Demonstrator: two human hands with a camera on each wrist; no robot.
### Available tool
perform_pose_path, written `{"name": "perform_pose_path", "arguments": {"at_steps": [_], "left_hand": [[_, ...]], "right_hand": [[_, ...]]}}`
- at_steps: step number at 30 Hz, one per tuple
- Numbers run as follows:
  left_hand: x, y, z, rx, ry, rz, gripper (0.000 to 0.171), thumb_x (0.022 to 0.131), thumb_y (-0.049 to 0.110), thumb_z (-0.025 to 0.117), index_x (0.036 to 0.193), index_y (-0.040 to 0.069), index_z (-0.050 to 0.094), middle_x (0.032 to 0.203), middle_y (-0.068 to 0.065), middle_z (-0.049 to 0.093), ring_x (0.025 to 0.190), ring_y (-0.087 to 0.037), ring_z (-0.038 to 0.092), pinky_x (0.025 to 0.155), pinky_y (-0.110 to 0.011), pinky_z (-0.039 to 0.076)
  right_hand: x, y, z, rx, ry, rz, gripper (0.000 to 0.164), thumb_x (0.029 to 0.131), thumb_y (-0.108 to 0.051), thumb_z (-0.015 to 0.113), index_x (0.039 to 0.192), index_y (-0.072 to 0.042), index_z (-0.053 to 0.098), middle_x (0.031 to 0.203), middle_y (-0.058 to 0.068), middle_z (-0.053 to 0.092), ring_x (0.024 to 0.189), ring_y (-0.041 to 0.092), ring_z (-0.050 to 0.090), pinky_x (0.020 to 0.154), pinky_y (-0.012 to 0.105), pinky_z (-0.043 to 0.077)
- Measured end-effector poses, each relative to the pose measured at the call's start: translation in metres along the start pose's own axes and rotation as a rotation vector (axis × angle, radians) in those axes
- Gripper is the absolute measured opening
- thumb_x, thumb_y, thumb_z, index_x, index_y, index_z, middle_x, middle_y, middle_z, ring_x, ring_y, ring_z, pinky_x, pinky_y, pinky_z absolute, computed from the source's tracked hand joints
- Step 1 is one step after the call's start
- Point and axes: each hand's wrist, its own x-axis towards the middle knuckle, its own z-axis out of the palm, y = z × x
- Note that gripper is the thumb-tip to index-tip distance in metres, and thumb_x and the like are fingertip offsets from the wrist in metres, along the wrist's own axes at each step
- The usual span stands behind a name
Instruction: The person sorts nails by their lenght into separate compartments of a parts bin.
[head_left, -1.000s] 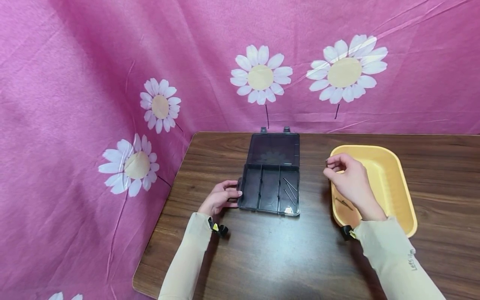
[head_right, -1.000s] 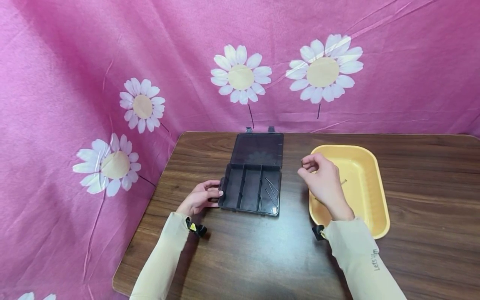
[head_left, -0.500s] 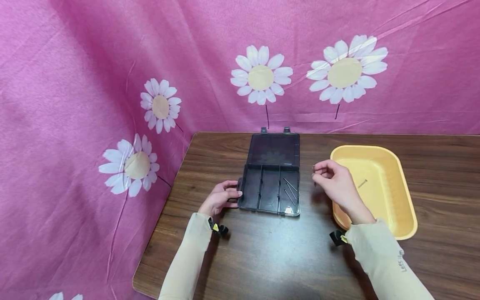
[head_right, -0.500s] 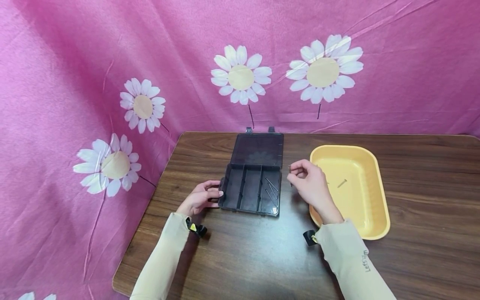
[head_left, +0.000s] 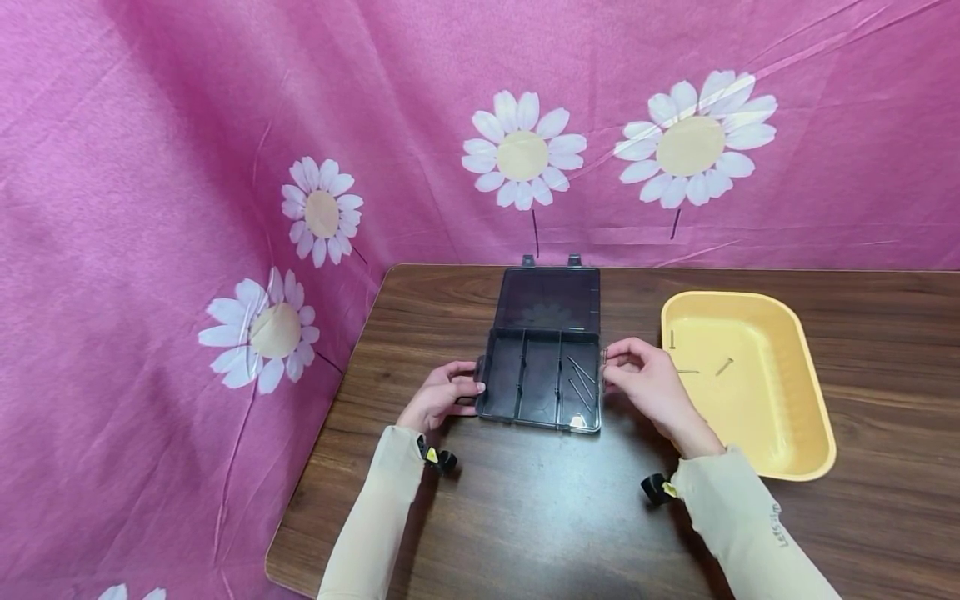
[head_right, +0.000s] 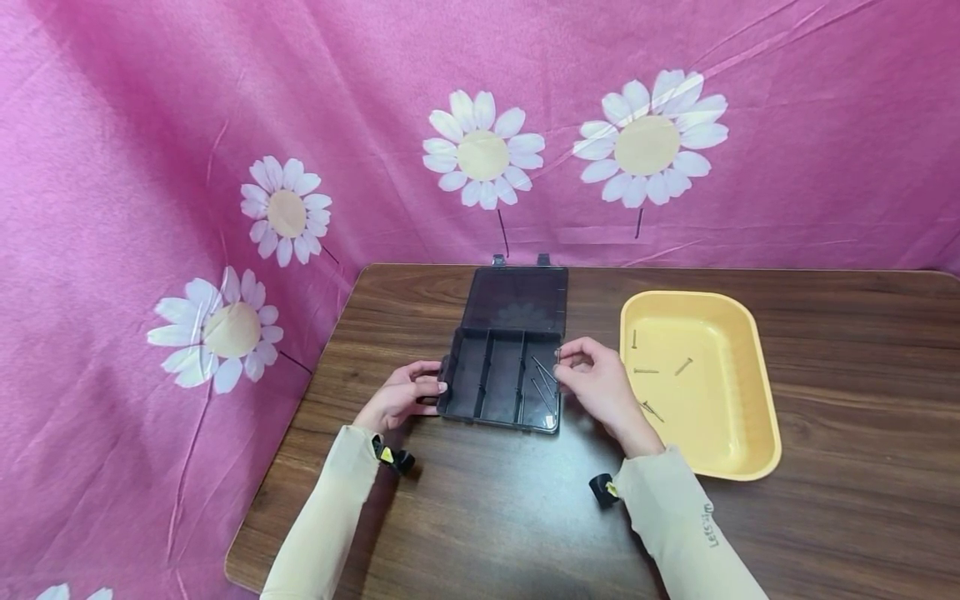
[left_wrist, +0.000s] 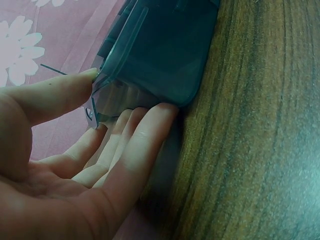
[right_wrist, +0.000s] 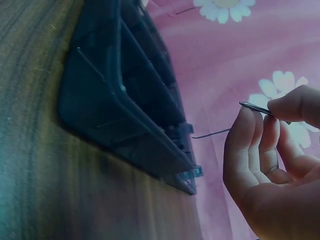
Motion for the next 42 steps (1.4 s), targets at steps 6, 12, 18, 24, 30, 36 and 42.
{"name": "perform_pose_path", "arguments": {"at_steps": [6, 12, 18, 24, 30, 36, 42], "left_hand": [[-0.001, 0.000, 0.000, 0.005, 0.002, 0.002, 0.055, 0.087, -0.001, 0.066, 0.137, 0.003, 0.044, 0.109, -0.013, 0.063, 0.081, -0.016, 0.066, 0.071, -0.037, 0.061], [-0.001, 0.000, -0.001, 0.013, -0.001, -0.001, 0.055, 0.087, 0.000, 0.066, 0.137, 0.003, 0.044, 0.111, -0.014, 0.063, 0.082, -0.016, 0.066, 0.072, -0.037, 0.061], [0.000, -0.001, -0.001, 0.014, 0.009, 0.001, 0.054, 0.087, 0.000, 0.066, 0.136, 0.003, 0.045, 0.108, -0.012, 0.063, 0.081, -0.016, 0.066, 0.070, -0.036, 0.061], [0.002, -0.001, -0.001, 0.024, 0.015, 0.001, 0.052, 0.087, 0.000, 0.066, 0.135, 0.003, 0.046, 0.107, -0.010, 0.063, 0.081, -0.016, 0.066, 0.068, -0.036, 0.061], [0.002, 0.000, -0.001, 0.008, 0.009, -0.009, 0.055, 0.086, -0.001, 0.066, 0.136, 0.003, 0.045, 0.104, -0.009, 0.061, 0.080, -0.014, 0.066, 0.069, -0.035, 0.061], [0.003, -0.002, -0.002, 0.018, 0.007, -0.009, 0.055, 0.087, 0.000, 0.067, 0.137, 0.003, 0.044, 0.106, -0.010, 0.062, 0.081, -0.015, 0.066, 0.069, -0.035, 0.061], [0.003, -0.003, -0.003, 0.016, 0.005, -0.004, 0.055, 0.087, 0.001, 0.067, 0.137, 0.002, 0.044, 0.106, -0.010, 0.063, 0.080, -0.015, 0.066, 0.069, -0.036, 0.061]], "right_hand": [[0.000, 0.007, 0.003, -0.051, -0.015, 0.035, 0.030, 0.084, 0.005, 0.061, 0.111, 0.015, 0.053, 0.085, 0.009, 0.062, 0.069, 0.004, 0.064, 0.067, 0.026, 0.060], [0.000, 0.015, 0.007, -0.070, -0.033, 0.054, 0.030, 0.085, 0.004, 0.060, 0.112, 0.015, 0.054, 0.084, 0.008, 0.063, 0.071, 0.006, 0.065, 0.067, 0.028, 0.060], [-0.001, 0.017, 0.010, -0.098, -0.050, 0.044, 0.029, 0.084, 0.004, 0.064, 0.111, 0.013, 0.056, 0.087, 0.013, 0.066, 0.069, 0.009, 0.064, 0.063, 0.024, 0.058], [-0.002, 0.019, 0.013, -0.112, -0.050, 0.032, 0.028, 0.082, 0.005, 0.063, 0.108, 0.013, 0.057, 0.084, 0.011, 0.066, 0.069, 0.009, 0.065, 0.061, 0.022, 0.056], [-0.003, 0.020, 0.015, -0.180, -0.043, 0.014, 0.026, 0.081, 0.003, 0.065, 0.105, 0.011, 0.059, 0.086, 0.015, 0.068, 0.067, 0.003, 0.063, 0.061, 0.017, 0.053], [-0.003, 0.023, 0.017, -0.322, -0.043, -0.047, 0.021, 0.081, -0.001, 0.067, 0.100, 0.004, 0.064, 0.088, 0.013, 0.071, 0.068, 0.000, 0.062, 0.063, 0.015, 0.050], [-0.004, 0.025, 0.020, -0.398, -0.036, -0.071, 0.020, 0.080, -0.004, 0.066, 0.099, 0.000, 0.065, 0.087, 0.009, 0.072, 0.070, 0.003, 0.063, 0.063, 0.017, 0.051]]}}
